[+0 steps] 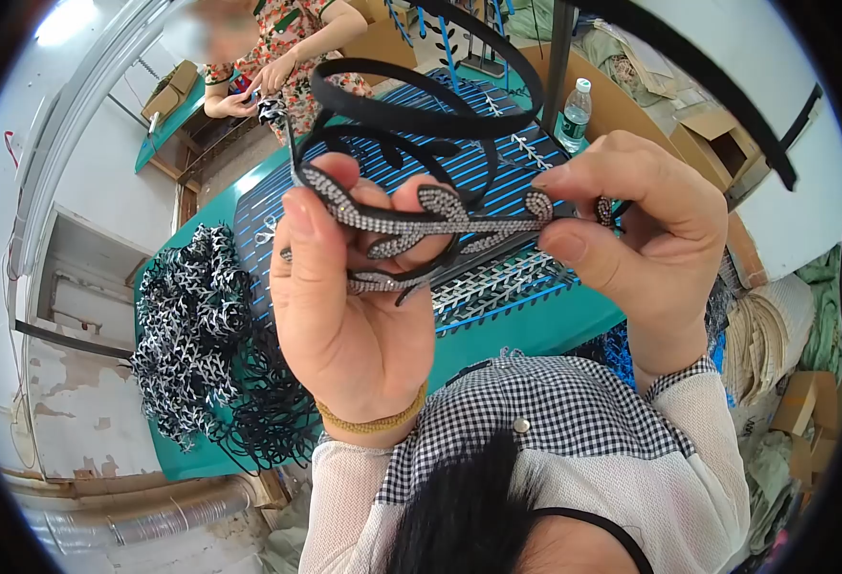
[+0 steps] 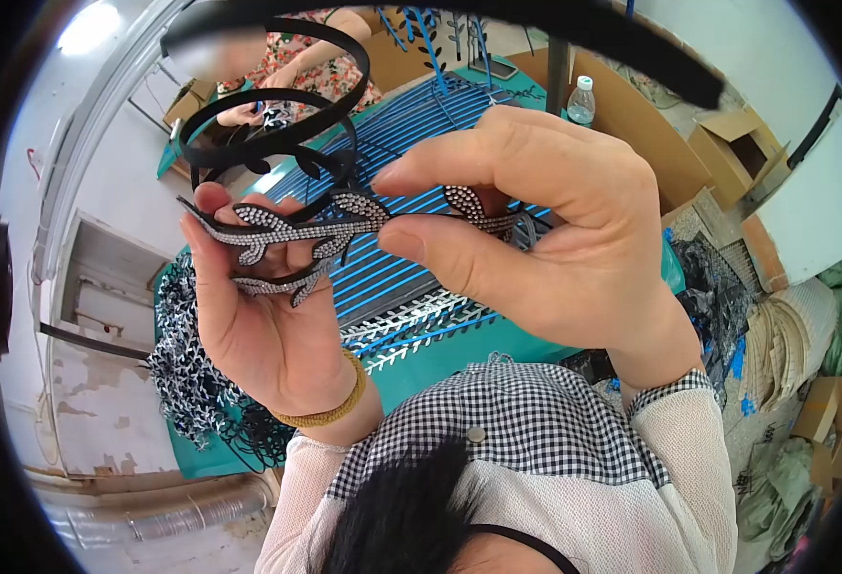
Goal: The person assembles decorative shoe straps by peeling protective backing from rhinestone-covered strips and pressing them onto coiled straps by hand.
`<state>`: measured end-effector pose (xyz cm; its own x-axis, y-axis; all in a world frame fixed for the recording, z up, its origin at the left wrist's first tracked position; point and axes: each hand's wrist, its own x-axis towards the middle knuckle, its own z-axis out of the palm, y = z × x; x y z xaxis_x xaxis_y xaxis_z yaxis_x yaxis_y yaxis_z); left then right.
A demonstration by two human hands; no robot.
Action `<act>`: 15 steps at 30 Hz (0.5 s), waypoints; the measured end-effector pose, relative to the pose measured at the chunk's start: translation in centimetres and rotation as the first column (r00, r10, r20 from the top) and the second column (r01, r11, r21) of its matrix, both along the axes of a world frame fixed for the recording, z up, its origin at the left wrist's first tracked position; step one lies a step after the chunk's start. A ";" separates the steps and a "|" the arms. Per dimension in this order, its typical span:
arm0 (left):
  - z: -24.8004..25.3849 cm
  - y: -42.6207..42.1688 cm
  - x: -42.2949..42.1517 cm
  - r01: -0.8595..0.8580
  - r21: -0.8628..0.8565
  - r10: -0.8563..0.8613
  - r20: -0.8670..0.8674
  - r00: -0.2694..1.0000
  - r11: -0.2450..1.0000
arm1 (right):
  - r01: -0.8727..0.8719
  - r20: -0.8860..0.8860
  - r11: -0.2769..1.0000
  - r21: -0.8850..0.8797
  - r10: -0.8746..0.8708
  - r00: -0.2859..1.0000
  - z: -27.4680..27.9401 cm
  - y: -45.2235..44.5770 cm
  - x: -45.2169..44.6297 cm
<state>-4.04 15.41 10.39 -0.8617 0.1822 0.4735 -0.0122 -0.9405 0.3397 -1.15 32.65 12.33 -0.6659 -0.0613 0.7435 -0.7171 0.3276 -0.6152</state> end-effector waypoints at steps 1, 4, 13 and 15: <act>-0.2 -0.2 -0.1 0.067 0.011 -0.067 -0.009 0.998 0.998 | -0.007 -0.006 1.000 0.010 0.007 1.000 0.0 0.1 -0.1; -0.7 -0.3 -0.4 0.188 0.072 -0.184 -0.055 0.981 0.980 | -0.041 -0.067 0.998 0.039 0.043 0.997 0.0 0.4 -0.6; -0.3 0.3 0.2 0.296 0.162 -0.305 0.032 0.952 0.941 | -0.134 -0.093 0.991 0.026 0.136 0.986 0.0 0.5 -1.5; -0.3 0.1 0.3 0.312 0.157 -0.325 0.067 0.943 0.937 | -0.093 -0.156 0.977 0.192 0.124 0.980 0.4 1.1 -2.0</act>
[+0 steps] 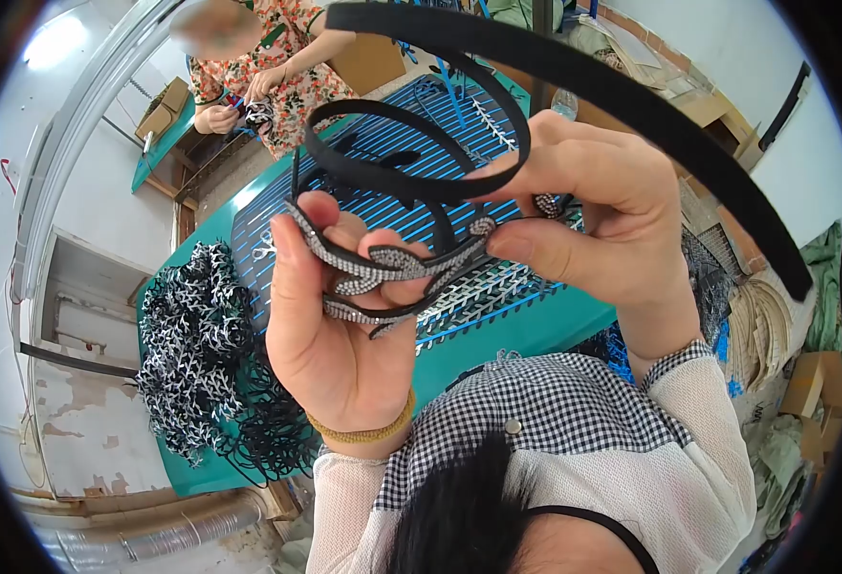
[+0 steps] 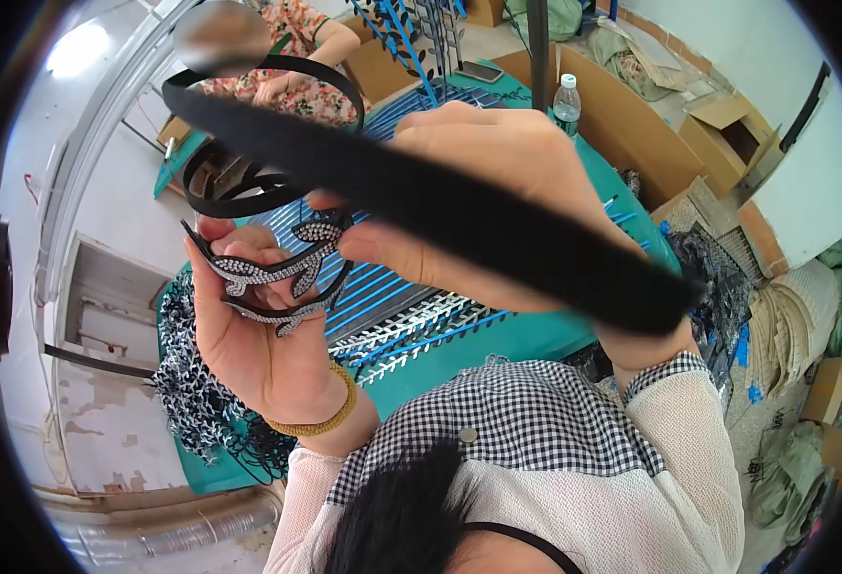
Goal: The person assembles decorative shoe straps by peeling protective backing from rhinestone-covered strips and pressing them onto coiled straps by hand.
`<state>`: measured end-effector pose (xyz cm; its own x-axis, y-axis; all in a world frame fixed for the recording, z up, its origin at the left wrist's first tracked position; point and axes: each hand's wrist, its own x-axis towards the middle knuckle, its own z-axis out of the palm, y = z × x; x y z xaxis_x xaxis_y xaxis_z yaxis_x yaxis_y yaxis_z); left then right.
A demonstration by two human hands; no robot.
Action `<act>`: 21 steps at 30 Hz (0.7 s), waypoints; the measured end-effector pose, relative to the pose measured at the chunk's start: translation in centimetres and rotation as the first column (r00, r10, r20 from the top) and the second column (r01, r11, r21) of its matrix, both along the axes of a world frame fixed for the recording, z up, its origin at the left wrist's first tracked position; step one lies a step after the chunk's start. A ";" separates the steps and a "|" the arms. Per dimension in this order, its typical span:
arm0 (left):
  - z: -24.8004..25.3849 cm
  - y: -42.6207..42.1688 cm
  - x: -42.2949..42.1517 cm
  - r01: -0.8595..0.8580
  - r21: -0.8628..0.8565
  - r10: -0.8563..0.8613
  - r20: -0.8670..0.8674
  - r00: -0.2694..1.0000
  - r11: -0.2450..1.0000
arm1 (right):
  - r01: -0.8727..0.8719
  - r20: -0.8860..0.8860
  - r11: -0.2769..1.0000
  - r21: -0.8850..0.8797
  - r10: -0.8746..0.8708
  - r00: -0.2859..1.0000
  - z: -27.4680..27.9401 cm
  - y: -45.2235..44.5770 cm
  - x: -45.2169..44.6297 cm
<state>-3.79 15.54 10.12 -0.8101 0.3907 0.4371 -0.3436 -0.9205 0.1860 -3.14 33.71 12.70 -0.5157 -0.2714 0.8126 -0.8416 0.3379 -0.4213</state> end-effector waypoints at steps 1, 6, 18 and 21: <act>0.0 -0.1 0.0 0.010 -0.007 -0.010 0.016 1.000 1.000 | -0.041 0.018 0.998 -0.044 0.042 0.999 -0.2 -0.2 -0.3; -0.4 0.8 -0.6 -0.101 -0.048 0.094 -0.120 0.988 0.994 | -0.168 0.160 0.945 -0.282 0.219 0.963 -1.6 -1.1 -1.0; -1.1 3.1 -0.5 -0.723 -0.405 0.649 -0.329 0.686 0.560 | -0.122 0.326 0.943 -0.309 0.226 0.918 -2.1 -1.4 -0.5; 0.0 2.4 -0.8 -0.687 -0.333 0.638 -0.257 0.725 0.646 | -0.124 0.311 0.812 -0.571 0.353 0.882 -2.4 -1.7 0.1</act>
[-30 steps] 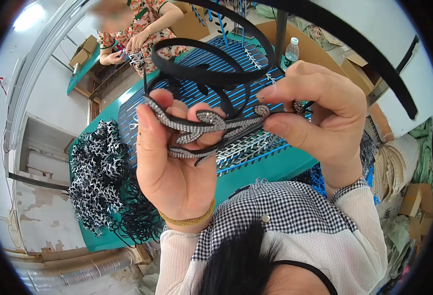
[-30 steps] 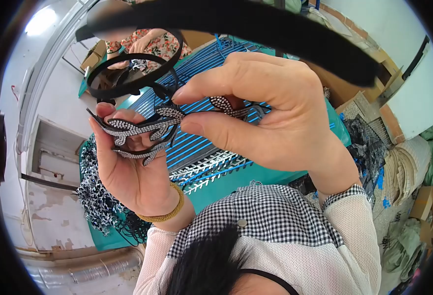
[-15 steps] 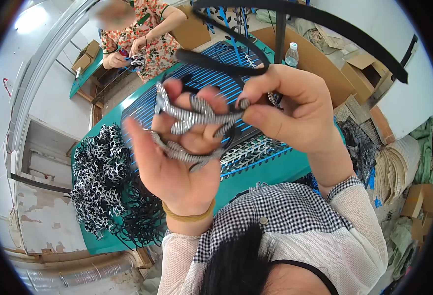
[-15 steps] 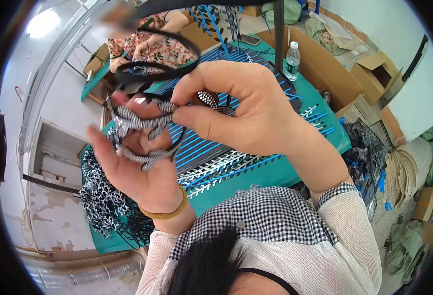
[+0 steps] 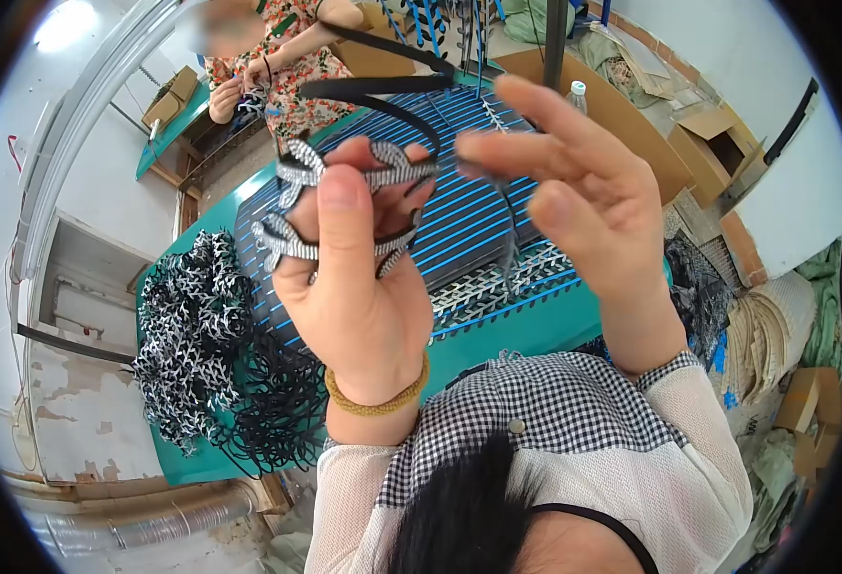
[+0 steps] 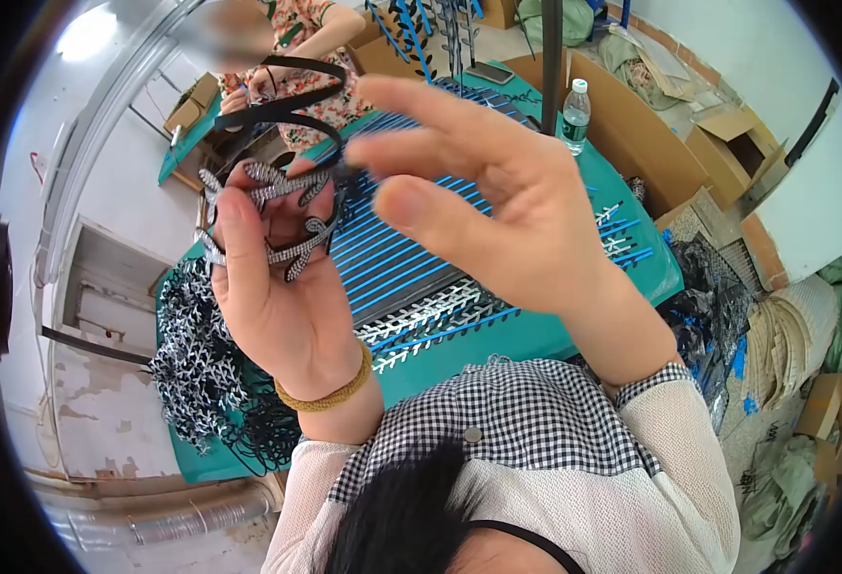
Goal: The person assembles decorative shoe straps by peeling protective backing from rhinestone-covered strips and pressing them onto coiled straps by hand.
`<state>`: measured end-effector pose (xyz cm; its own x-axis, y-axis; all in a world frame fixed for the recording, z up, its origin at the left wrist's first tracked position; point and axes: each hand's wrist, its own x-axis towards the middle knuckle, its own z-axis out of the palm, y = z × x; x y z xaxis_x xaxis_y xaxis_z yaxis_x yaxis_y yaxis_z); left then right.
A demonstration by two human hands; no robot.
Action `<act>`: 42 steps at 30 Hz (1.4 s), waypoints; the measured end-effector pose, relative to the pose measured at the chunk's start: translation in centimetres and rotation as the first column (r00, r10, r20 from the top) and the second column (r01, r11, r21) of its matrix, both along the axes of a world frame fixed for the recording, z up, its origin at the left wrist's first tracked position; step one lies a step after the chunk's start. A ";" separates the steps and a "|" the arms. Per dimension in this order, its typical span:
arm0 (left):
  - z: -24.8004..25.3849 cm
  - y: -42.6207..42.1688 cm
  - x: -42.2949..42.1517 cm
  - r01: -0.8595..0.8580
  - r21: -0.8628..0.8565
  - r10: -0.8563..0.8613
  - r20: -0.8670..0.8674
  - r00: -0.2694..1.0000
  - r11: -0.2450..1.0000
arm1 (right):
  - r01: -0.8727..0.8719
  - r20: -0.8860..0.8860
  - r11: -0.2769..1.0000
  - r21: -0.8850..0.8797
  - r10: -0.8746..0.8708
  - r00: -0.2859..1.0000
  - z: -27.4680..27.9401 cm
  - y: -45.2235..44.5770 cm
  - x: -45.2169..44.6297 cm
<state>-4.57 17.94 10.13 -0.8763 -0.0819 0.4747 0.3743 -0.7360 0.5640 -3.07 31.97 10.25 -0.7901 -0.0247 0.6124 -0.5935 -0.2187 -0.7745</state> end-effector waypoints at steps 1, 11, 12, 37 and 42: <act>0.2 -0.1 -0.1 -0.005 0.038 0.005 0.021 1.000 0.999 | 0.169 -0.109 0.978 0.124 -0.155 0.982 -0.3 0.3 -0.1; 0.5 -1.2 -0.2 0.083 0.088 -0.085 0.024 0.996 0.993 | 0.563 -0.357 0.781 0.269 -0.462 0.812 -2.7 -1.0 -0.5; 0.3 -1.5 -0.4 0.068 0.084 -0.069 0.006 0.998 0.994 | 0.572 -0.380 0.773 0.277 -0.458 0.803 -2.5 -1.0 -0.3; 0.3 -3.8 0.9 0.630 0.298 -0.646 -0.054 0.761 0.718 | 0.128 -0.299 0.913 0.388 -0.007 0.954 1.9 1.2 -0.5; -0.3 -3.2 0.8 0.670 0.429 -0.715 -0.077 0.695 0.606 | 0.061 -0.325 0.917 0.394 0.077 0.943 1.3 1.5 -1.5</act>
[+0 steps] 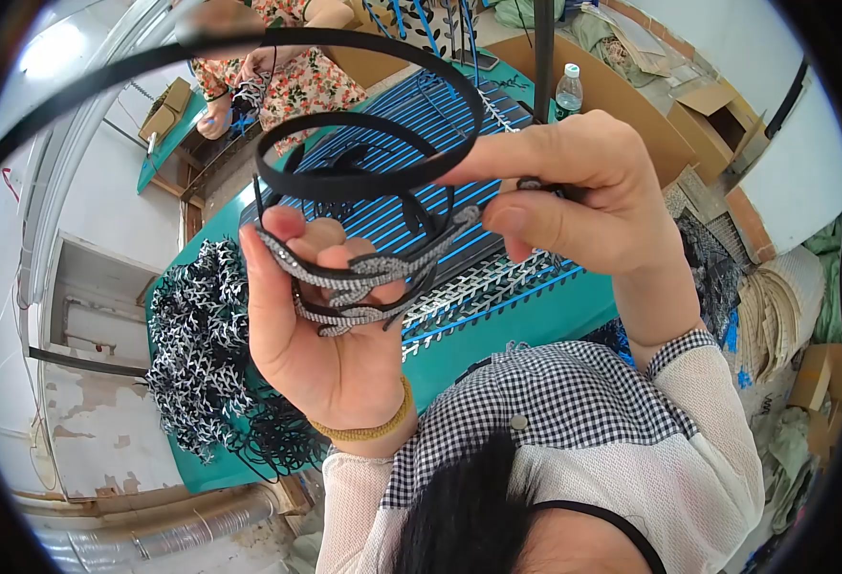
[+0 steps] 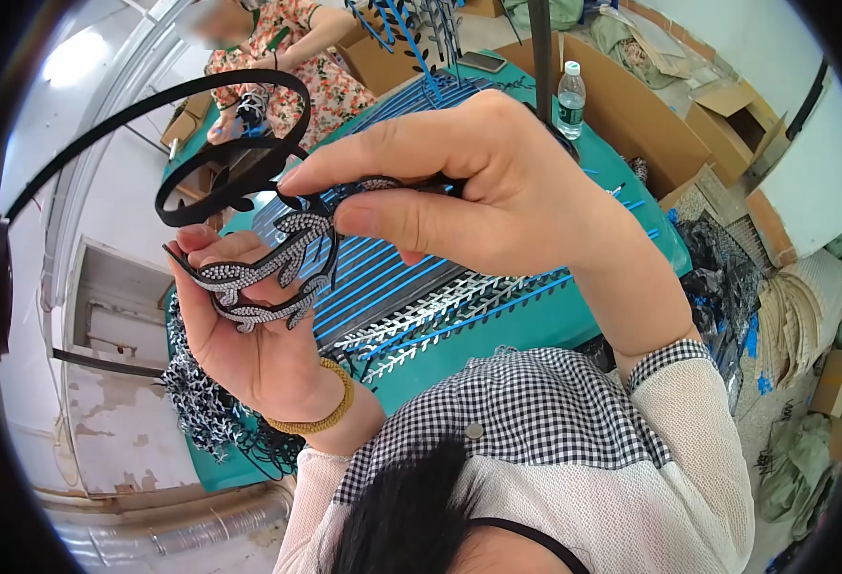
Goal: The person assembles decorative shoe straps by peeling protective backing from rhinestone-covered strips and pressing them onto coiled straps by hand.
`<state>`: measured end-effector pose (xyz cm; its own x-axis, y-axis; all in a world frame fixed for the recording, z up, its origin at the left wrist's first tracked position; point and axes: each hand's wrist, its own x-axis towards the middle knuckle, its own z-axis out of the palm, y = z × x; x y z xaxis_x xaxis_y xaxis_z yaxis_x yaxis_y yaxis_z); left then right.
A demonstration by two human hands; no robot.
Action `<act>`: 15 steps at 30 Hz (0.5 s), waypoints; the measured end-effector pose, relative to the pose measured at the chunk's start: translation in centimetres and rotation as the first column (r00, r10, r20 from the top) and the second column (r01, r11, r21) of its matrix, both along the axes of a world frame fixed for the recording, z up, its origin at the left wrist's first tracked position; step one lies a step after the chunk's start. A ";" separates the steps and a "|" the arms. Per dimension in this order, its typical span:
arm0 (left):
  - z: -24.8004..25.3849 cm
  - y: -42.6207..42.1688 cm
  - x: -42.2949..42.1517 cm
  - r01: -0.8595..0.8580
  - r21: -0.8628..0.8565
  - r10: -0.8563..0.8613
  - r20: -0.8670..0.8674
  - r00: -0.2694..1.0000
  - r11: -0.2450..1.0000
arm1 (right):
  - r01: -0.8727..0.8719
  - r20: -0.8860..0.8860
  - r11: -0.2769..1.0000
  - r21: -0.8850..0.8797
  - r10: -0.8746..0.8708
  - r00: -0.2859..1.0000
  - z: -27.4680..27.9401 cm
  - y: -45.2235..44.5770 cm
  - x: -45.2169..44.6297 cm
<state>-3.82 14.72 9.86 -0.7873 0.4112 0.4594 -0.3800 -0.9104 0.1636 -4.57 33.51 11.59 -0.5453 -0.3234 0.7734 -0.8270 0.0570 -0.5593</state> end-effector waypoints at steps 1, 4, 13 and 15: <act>0.1 0.2 0.1 0.010 0.050 -0.013 0.052 0.999 0.999 | -0.011 0.019 1.000 -0.005 0.011 1.000 -0.1 0.0 0.0; -0.2 0.1 -0.1 0.052 0.067 -0.055 0.045 0.997 0.996 | -0.054 0.061 0.998 -0.020 0.055 0.997 -0.1 -0.2 -0.1; -1.0 0.8 -1.1 -0.217 0.021 0.218 -0.075 0.973 0.976 | -0.107 0.357 0.976 -0.192 0.171 0.918 -0.4 -1.1 0.1; -0.5 3.2 -0.3 -0.469 -0.101 0.451 -0.156 0.879 0.877 | -0.093 0.457 0.936 -0.339 0.250 0.853 -0.3 -1.4 0.3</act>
